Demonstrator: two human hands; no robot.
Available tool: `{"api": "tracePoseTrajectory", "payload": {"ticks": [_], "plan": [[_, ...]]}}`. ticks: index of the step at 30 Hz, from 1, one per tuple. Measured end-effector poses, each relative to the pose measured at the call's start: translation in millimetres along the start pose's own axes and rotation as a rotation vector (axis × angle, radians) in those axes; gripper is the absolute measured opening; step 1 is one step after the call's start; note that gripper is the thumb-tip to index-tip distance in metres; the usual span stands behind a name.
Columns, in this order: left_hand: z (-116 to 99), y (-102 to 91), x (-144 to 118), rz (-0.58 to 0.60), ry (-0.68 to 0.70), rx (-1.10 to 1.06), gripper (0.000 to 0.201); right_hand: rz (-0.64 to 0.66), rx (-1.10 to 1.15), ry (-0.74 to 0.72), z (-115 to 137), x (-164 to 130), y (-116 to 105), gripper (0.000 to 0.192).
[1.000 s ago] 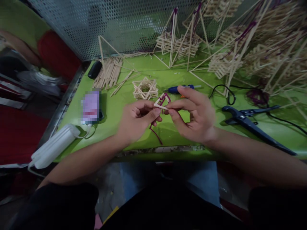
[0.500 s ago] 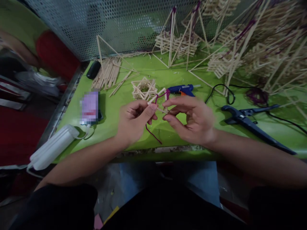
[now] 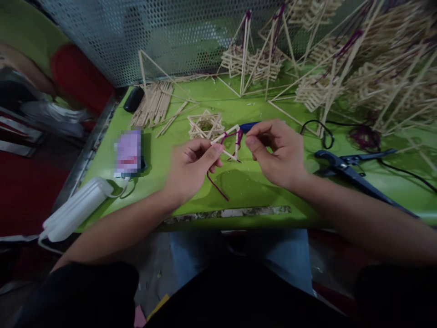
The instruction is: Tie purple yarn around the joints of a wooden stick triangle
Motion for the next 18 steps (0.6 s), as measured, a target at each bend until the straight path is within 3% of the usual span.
{"api": "tracePoseTrajectory", "payload": {"ticks": [6, 14, 18], "plan": [[9, 8.6, -1, 0.099, -0.061, -0.049, 0.042, 0.055, -0.178, -0.168, 24, -9, 9, 0.004], [11, 18.9, -4, 0.235, -0.088, -0.137, 0.042, 0.116, -0.175, -0.230, 27, -13, 14, 0.018], [7, 22.1, -5, 0.274, -0.095, -0.085, 0.048, 0.116, -0.209, -0.252, 29, -14, 13, 0.015]]}}
Point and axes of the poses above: each hand's wrist, its own x-axis towards the middle knuckle, its own y-axis out of the palm, z = x × y, the point moved 7 cm from there along x, towards the middle knuckle, and after that the axes turned 2 degrees about y, right-handed, at the moved point
